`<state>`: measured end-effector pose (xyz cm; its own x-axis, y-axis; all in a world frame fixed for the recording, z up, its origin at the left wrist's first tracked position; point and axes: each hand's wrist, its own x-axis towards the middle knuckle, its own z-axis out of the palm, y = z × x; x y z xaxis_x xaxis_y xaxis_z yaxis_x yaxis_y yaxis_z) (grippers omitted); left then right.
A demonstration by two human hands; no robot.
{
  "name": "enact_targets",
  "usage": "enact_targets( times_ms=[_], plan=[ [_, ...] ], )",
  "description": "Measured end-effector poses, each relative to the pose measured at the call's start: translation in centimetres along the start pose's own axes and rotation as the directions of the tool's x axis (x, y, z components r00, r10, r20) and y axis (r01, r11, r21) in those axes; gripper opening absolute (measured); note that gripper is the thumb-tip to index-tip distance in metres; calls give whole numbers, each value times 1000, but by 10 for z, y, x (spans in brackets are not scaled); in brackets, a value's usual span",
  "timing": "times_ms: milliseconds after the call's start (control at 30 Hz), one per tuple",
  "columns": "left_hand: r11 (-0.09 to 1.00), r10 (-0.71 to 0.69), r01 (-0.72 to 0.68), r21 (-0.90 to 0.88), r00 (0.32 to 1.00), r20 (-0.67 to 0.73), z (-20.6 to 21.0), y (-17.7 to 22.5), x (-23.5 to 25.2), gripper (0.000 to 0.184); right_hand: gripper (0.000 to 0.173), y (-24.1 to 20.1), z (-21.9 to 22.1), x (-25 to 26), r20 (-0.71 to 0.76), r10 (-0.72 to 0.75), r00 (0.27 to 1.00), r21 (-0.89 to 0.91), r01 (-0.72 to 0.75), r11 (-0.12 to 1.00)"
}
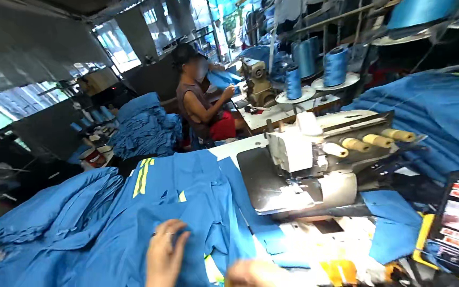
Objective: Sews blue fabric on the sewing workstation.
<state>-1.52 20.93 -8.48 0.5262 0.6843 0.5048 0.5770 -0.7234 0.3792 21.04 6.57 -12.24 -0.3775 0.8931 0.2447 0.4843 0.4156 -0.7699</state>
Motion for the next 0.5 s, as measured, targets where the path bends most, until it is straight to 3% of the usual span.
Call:
enact_targets(
  times_ms=[33,100,167,233,333,400,467,500],
  plan=[
    [997,21,-18,-69,999,37,21,2,1,25,17,8,-1,17,-131,46,990,28,-43,999],
    [999,27,-24,-24,993,117,55,2,8,31,18,22,2,48,-358,104,928,-23,-120,992],
    [999,-1,-5,48,992,124,78,-8,16,18,29,33,7,68,-444,145,884,-113,-216,970],
    [999,-31,32,-12,999,43,82,-20,25,4,40,43,13,76,-453,200,869,-168,-304,938],
    [978,-32,16,-207,997,-76,60,-28,36,10,47,48,14,75,-419,300,857,-148,-391,908],
    [969,8,4,-246,999,49,52,-28,35,14,47,48,13,73,-354,376,857,-142,-446,884],
    [983,35,15,-185,964,264,63,-31,26,27,45,48,13,72,-296,434,851,-149,-490,859],
    [989,24,21,-147,955,296,73,-35,21,29,45,48,14,72,-297,441,847,-156,-499,853]
  ],
)
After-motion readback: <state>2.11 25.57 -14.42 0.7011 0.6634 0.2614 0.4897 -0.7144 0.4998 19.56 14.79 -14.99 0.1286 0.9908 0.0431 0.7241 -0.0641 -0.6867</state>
